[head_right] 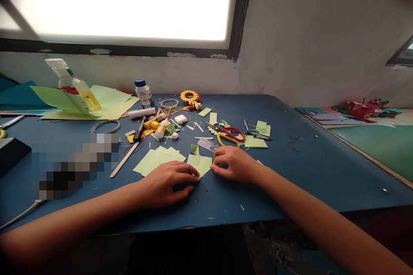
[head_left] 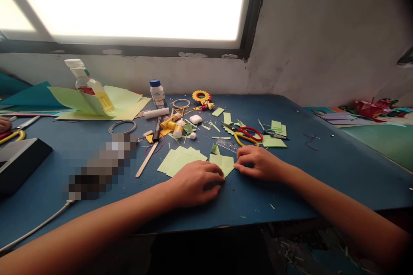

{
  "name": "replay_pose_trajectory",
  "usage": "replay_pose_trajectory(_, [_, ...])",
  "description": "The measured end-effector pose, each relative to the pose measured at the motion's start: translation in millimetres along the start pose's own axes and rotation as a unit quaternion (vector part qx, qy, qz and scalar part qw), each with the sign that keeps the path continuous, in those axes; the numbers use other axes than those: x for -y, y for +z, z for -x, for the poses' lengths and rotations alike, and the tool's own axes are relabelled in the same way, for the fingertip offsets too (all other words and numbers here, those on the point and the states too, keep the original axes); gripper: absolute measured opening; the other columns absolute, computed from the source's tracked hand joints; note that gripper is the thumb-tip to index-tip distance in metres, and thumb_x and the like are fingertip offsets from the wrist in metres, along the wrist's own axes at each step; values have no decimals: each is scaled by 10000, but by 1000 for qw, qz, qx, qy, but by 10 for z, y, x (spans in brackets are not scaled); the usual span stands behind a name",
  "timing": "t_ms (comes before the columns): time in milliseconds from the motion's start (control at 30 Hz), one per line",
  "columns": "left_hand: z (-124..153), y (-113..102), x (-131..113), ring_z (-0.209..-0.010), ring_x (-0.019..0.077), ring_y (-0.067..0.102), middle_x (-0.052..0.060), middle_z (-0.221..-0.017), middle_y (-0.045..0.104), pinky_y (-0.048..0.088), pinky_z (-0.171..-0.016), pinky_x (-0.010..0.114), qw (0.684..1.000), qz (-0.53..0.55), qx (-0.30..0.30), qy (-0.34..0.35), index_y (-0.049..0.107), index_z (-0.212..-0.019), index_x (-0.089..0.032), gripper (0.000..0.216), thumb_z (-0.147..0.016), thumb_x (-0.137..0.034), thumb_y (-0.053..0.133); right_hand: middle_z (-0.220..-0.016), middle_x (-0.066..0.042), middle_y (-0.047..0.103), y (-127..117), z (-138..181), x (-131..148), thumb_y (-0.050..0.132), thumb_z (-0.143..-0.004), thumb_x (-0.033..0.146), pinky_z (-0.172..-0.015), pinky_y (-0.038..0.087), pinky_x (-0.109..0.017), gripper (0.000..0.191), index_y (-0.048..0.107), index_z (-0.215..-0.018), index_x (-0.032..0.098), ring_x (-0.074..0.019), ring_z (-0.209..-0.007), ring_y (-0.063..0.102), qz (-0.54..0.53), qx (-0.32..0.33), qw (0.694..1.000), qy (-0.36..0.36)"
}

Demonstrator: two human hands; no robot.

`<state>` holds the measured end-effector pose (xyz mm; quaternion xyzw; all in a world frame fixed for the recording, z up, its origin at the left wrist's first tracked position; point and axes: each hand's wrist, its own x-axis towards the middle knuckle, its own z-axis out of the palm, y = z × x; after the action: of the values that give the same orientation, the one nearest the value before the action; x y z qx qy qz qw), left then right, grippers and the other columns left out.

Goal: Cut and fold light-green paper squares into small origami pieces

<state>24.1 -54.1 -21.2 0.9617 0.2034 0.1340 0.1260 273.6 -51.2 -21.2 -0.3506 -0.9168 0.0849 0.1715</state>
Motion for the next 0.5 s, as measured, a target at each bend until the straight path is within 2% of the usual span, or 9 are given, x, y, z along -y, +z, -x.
replay_pose_trajectory(133, [-12, 11, 17, -892, 192, 639, 35, -1049, 669, 496, -808, 315, 1000, 7, -6, -13, 664, -1014, -208, 242, -842, -241, 496, -997, -82, 623, 54, -37, 49, 582, -858, 338, -795, 463, -301, 233, 688, -1017, 204, -189, -905, 570, -59, 1, 998, -15])
replay_pose_trajectory(333, [-41, 55, -11, -959, 199, 612, 61, -1045, 661, 486, -863, 321, 1000, -19, -13, -11, 642, -1048, -188, 256, -877, -222, 453, -1002, -85, 619, 89, -64, 31, 574, -872, 308, -807, 467, -305, 209, 706, -999, 207, -184, -900, 574, -68, 13, 997, -32])
replay_pose_trajectory(500, [-71, 48, -31, -948, 227, 601, 86, -1026, 647, 495, -844, 361, 997, -62, -9, -41, 644, -1042, -171, 269, -894, -256, 435, -995, -92, 621, 94, -64, 29, 560, -880, 300, -781, 468, -307, 208, 718, -961, 192, -182, -873, 574, -72, 7, 997, -35])
